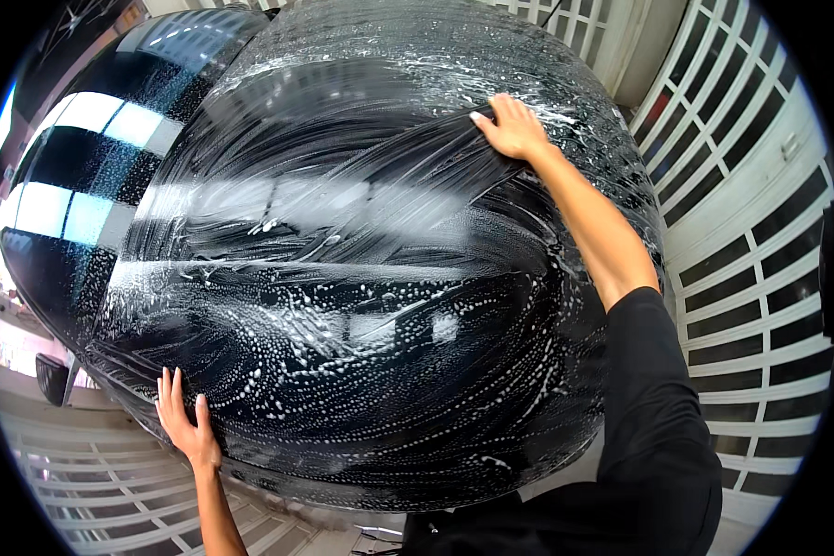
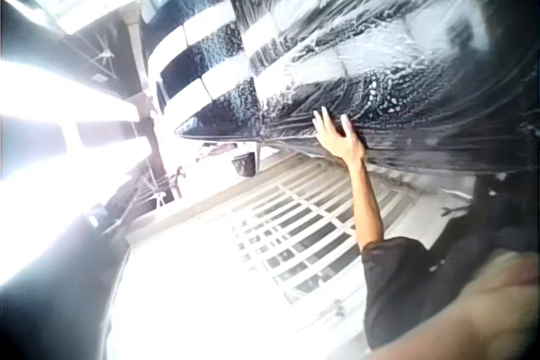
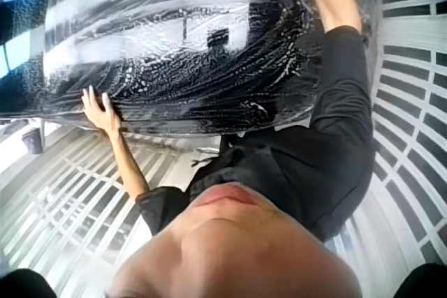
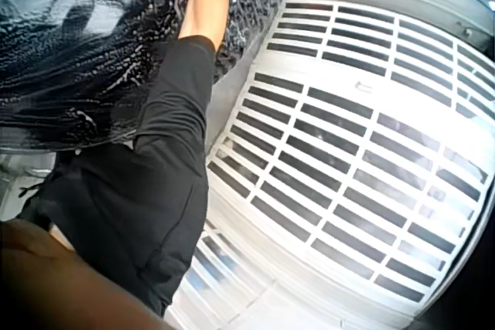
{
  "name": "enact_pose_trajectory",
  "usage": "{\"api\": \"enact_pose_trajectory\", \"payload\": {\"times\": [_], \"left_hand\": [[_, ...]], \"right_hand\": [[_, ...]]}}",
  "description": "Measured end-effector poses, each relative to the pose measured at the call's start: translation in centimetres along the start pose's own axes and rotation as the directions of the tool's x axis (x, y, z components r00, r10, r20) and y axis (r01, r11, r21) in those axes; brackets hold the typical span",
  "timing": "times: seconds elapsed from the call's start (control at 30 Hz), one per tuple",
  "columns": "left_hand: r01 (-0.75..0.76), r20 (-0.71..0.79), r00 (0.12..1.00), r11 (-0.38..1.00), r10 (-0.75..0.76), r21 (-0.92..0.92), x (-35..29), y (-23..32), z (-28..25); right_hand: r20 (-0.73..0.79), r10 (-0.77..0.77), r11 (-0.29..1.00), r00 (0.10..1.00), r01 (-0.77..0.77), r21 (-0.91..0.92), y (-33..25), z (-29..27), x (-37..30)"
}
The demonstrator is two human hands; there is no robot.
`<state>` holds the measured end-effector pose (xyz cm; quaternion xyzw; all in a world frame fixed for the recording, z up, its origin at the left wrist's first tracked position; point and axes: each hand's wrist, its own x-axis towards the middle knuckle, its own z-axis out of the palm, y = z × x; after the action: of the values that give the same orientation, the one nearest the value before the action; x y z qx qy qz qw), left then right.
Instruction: The person washes a black car in an indoor bay. They first spray the car with water using a pressure washer, then apply soap with a yellow sponge, and scrub the hood, roof, and trunk with circular motions.
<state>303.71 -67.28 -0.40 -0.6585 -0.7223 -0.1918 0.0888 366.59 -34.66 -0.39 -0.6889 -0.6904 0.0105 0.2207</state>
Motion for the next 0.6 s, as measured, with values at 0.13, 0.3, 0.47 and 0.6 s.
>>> {"api": "enact_pose_trajectory", "payload": {"times": [0.13, 0.3, 0.47, 0.6], "left_hand": [[0.119, 0.048, 0.991, 0.987, -0.125, 0.105, -0.3, 1.0, -0.1], [0.222, 0.023, 0.974, 0.969, -0.226, 0.108, -2.2, 3.0, -0.8], [0.195, 0.037, 0.98, 0.98, -0.196, 0.03, -0.8, 4.8, -0.1], [0.2, 0.036, 0.979, 0.979, -0.202, 0.049, -1.9, 3.6, -0.7]], "right_hand": [[-0.14, -0.694, 0.688, 0.706, 0.708, 0.16, -12.4, 3.8, -3.3], [0.034, -0.479, 0.877, 0.877, 0.477, 0.057, -8.3, 3.0, 6.7], [0.103, -0.451, 0.892, 0.886, 0.445, 0.08, -10.1, 4.0, 11.2], [-0.177, -0.79, 0.575, 0.587, 0.81, 0.117, -17.2, 9.0, 8.1]]}}
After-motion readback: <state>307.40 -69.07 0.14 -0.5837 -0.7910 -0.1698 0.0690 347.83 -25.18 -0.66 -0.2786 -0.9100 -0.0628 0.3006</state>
